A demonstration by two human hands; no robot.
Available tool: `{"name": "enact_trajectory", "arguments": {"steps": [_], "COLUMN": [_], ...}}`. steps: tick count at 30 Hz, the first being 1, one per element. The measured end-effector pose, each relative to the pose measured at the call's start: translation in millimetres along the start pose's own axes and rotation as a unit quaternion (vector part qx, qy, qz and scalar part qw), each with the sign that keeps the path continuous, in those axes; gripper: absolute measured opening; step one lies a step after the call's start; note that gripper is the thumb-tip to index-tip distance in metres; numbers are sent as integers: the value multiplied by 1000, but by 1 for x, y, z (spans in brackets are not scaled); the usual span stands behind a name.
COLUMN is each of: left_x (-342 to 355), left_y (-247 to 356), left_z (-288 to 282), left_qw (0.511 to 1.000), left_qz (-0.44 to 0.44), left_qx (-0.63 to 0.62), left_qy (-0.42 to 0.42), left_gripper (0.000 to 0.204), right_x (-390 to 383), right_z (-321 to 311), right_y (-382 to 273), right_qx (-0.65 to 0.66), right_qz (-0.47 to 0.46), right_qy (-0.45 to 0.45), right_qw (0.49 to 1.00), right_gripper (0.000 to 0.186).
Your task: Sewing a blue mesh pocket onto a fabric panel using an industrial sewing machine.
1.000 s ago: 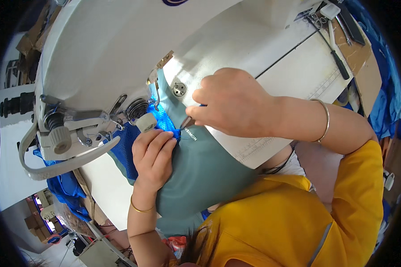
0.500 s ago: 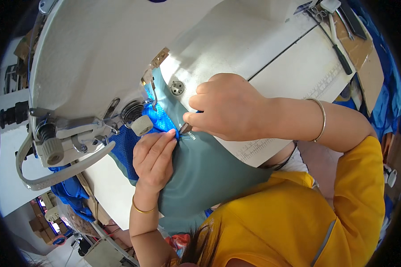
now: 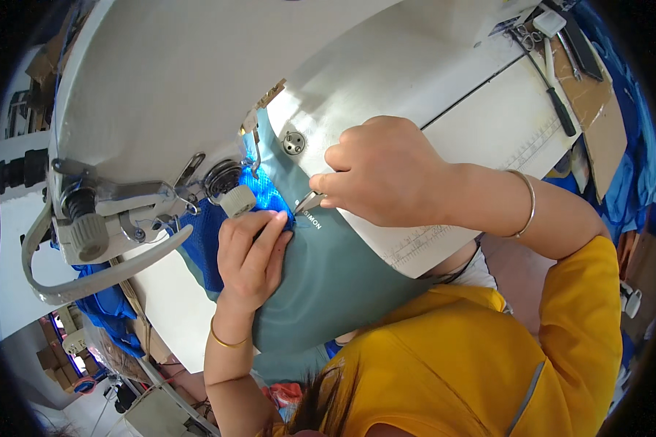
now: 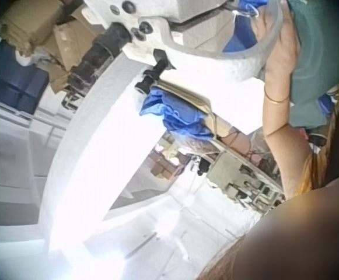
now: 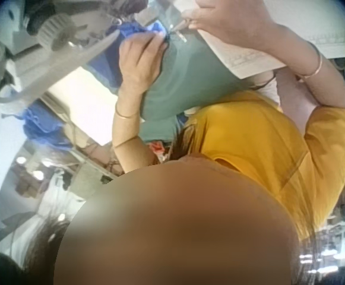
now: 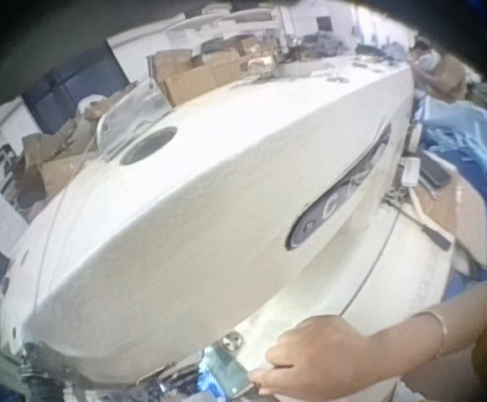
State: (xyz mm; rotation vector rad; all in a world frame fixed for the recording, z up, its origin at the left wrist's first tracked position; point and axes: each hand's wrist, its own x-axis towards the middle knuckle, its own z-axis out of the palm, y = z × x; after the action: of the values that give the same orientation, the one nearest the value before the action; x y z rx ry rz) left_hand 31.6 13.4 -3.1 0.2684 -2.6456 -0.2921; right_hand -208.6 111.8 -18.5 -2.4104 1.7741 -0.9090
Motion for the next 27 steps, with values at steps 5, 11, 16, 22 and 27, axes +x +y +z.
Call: {"name": "enact_trajectory", "arguments": {"steps": [5, 11, 16, 22, 27], "left_x": [-2, -1, -1, 4, 1], "left_y": [-2, -1, -4, -4, -8], "left_z": [1, 3, 6, 1, -1], "left_qw": [1000, 1000, 999, 999, 997], "left_qz": [5, 14, 18, -3, -24], "left_qx": [1, 10, -18, -45, -78], "left_qy": [8, 9, 21, -13, -11], "left_gripper": [32, 25, 24, 24, 21], "right_x": [1, 0, -3, -3, -1], "right_z": [0, 0, 7, 5, 9], "right_y": [0, 1, 6, 6, 3], "right_qx": [9, 10, 47, 53, 40], "right_qz": [2, 1, -9, -1, -6], "right_qy": [11, 5, 34, 6, -8], "right_qw": [1000, 1000, 998, 999, 999], "right_gripper": [19, 17, 28, 17, 19]}}
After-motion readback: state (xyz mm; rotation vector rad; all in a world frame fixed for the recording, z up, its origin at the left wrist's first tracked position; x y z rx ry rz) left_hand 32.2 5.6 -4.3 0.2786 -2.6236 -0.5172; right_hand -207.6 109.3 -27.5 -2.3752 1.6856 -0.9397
